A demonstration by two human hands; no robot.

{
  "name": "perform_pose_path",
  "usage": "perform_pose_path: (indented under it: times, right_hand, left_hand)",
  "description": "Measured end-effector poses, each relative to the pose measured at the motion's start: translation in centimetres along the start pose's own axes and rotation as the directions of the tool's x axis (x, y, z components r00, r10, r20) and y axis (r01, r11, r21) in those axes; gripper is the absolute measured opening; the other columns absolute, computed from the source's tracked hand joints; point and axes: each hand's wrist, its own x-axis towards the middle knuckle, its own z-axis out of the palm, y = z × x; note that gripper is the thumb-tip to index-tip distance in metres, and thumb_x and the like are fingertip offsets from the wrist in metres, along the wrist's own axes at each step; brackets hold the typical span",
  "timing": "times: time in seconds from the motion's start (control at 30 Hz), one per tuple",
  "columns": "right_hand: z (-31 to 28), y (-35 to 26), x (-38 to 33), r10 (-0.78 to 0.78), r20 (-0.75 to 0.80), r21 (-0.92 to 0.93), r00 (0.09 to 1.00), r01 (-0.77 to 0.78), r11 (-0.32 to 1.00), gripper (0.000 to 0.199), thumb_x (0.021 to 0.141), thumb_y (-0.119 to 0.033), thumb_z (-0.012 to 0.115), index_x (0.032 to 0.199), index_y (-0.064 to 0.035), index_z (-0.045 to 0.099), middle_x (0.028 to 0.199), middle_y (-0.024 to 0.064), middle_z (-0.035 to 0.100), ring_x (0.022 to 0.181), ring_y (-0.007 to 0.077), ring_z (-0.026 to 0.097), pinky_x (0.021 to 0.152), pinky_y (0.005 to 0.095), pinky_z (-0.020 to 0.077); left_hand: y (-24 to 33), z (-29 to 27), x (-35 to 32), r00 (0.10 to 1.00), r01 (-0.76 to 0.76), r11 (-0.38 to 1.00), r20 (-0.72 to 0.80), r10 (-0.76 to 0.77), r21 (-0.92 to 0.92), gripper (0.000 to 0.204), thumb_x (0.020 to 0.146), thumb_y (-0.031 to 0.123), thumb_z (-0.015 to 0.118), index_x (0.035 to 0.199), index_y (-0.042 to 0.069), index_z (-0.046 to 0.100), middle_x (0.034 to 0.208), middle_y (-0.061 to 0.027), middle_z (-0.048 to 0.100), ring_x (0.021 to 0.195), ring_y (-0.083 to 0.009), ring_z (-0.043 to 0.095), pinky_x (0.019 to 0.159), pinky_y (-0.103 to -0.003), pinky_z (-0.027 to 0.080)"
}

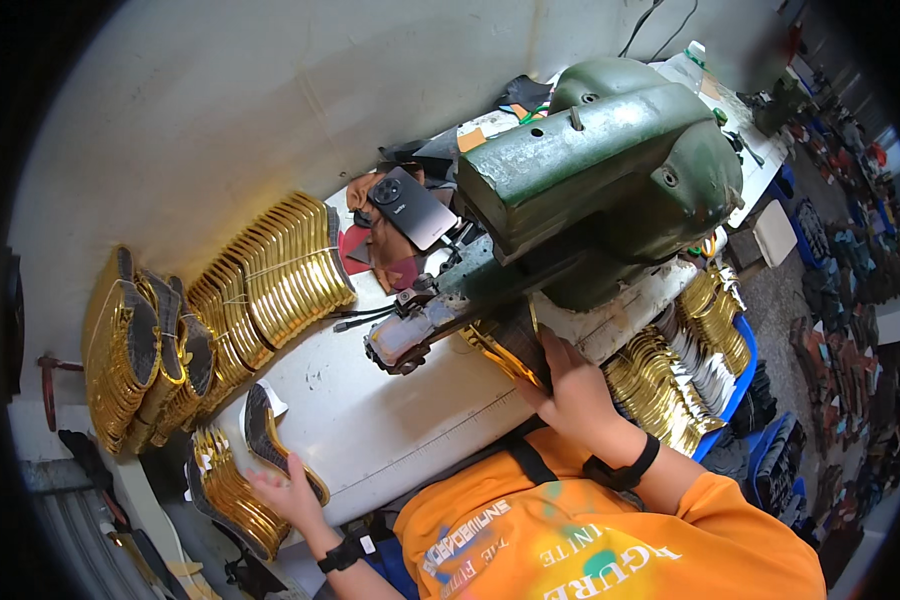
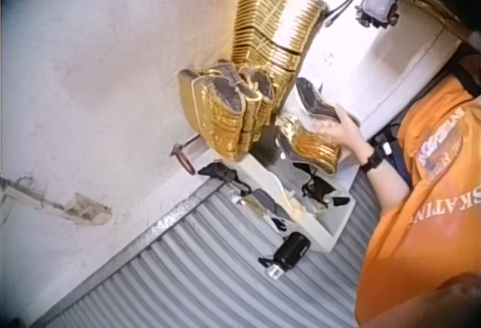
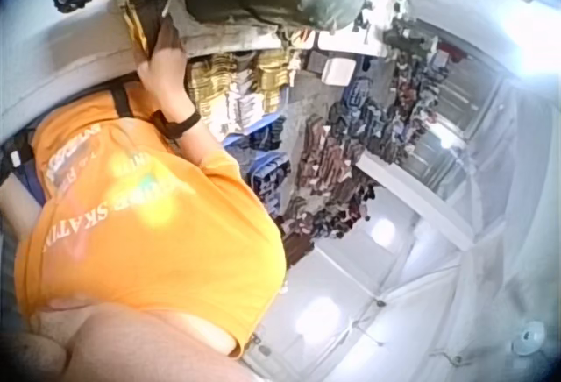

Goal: Stitch around the perimeter of shoe insoles using an industrial sewing machine.

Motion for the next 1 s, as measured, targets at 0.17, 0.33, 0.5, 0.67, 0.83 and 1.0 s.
perform_pose_path:
  times: [0.17,0.33,0.5,0.67,0.83,1.0]
  right_hand:
    - [0.6,0.5,0.2,-0.108,-0.044,-0.093,0.993,0.104,0.99,0.073,0.078,-0.027,0.079,0.135,0.0052,0.048,0.114,0.0272,0.064,0.096,0.0441,0.066,0.08,0.0461,0.0555]
    - [-0.6,0.1,0.7,-0.073,-0.012,-0.14,0.997,0.071,0.988,0.08,0.073,-0.029,0.081,0.137,0.0042,0.046,0.113,0.0269,0.064,0.096,0.0431,0.066,0.079,0.0461,0.0561]
    - [-1.1,0.3,1.4,0.007,-0.013,-0.228,1.0,-0.01,0.974,0.079,0.07,-0.025,0.082,0.134,0.0039,0.047,0.114,0.0233,0.064,0.098,0.0435,0.064,0.084,0.0466,0.0532]
    - [-3.1,-4.4,-0.1,-0.361,-0.006,0.022,0.933,0.361,0.932,0.061,0.077,-0.023,0.082,0.127,0.0029,0.058,0.12,0.0189,0.061,0.107,0.0359,0.059,0.093,0.0419,0.0476]
    - [-3.2,-9.3,1.6,-0.352,0.586,0.802,0.73,-0.585,0.122,0.063,0.091,-0.016,0.075,0.144,0.0018,0.046,0.13,0.0105,0.062,0.12,0.0161,0.058,0.102,0.0312,0.0471]
    - [-2.5,-9.9,1.1,-0.181,0.646,0.76,0.742,-0.602,0.245,0.028,0.091,-0.002,0.073,0.118,0.004,0.067,0.104,0.0072,0.072,0.095,0.0102,0.065,0.086,0.0274,0.0531]
  left_hand:
    - [-2.8,1.9,-0.2,0.996,-0.035,0.999,0.076,0.037,-0.03,0.057,0.082,0.006,0.076,0.129,-0.008,0.047,0.125,-0.0234,0.052,0.105,-0.0295,0.058,0.09,-0.039,0.048]
    - [-0.3,0.2,-0.9,0.996,0.063,0.962,0.079,-0.043,-0.265,0.054,0.08,0.004,0.075,0.124,-0.008,0.045,0.115,-0.0194,0.057,0.103,-0.0287,0.06,0.093,-0.039,0.048]
    - [2.7,-3.0,-2.8,0.958,0.071,0.897,0.281,0.06,-0.435,0.058,0.079,0.002,0.076,0.127,-0.007,0.045,0.12,-0.0148,0.057,0.108,-0.0243,0.059,0.098,-0.036,0.046]
    - [7.1,-5.1,-6.6,0.714,0.278,0.705,0.632,0.303,-0.653,0.037,0.077,-0.004,0.077,0.11,-0.005,0.06,0.095,-0.0111,0.069,0.085,-0.0179,0.067,0.08,-0.032,0.054]
    - [9.6,-4.7,-8.7,0.496,0.331,0.677,0.732,0.468,-0.657,0.055,0.071,-0.002,0.084,0.121,-0.002,0.063,0.114,-0.0107,0.069,0.102,-0.0184,0.066,0.089,-0.034,0.054]
    - [13.3,-4.3,-9.2,0.452,0.528,0.437,0.677,0.581,-0.728,0.071,0.085,0.018,0.075,0.145,-0.005,0.042,0.136,-0.0147,0.056,0.125,-0.0229,0.055,0.104,-0.037,0.046]
